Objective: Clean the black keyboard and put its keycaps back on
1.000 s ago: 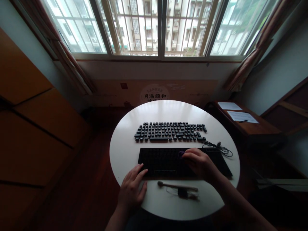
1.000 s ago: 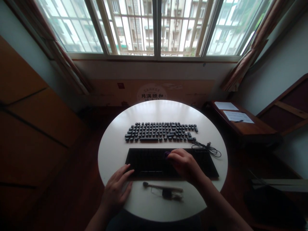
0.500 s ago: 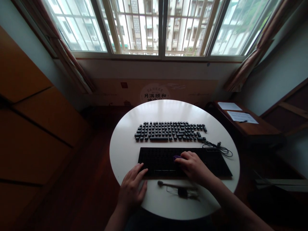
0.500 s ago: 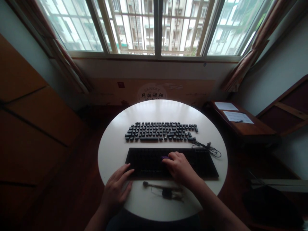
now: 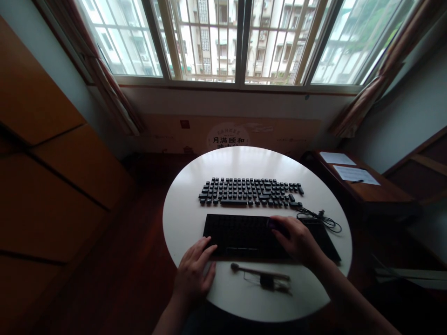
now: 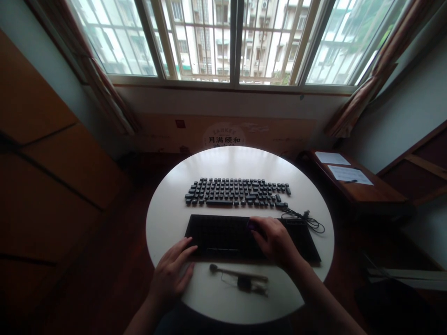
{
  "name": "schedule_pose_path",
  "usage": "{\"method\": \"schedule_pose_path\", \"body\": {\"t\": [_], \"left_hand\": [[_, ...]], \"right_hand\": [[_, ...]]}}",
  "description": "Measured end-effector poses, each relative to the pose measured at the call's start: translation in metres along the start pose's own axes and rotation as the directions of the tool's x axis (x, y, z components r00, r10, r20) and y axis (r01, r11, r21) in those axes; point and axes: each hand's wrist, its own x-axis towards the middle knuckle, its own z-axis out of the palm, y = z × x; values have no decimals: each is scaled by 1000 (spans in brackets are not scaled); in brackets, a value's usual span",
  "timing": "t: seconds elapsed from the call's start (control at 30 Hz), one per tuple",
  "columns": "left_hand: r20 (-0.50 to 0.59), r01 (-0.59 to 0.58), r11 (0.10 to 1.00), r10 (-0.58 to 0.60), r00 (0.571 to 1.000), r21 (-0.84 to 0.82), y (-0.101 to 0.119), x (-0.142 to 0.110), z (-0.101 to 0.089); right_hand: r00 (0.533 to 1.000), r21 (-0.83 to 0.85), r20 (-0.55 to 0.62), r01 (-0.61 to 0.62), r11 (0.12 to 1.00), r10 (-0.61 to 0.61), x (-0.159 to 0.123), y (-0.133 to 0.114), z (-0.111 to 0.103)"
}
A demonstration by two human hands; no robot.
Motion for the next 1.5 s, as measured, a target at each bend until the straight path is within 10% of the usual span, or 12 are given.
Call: {"method": "schedule_pose_path", "body": {"t": [0.4,0.67,1.0,1.2,1.5], "left_hand": [[-16,3,1000,-3,1000,-20,1,1,0],[-11,7,1000,-8,1000,-16,1,1,0],[-13,6,1000,-6,1000,-19,0,0,0],[-31,-3,1000,2,1000,-26,0,0,0],[-3,17,1000,-17,1000,-26,2,0,-1]], "right_hand": [[981,-170,192,-3,986,36,3,-6,29],[966,98,191,156,983,-173,-4,-6,16],[958,130,-266,-76,989,109,11,5,13],[994,-13,97,-41,999,42,11,7,34],[982,206,174,39,978,-75,3,-13,22]]}}
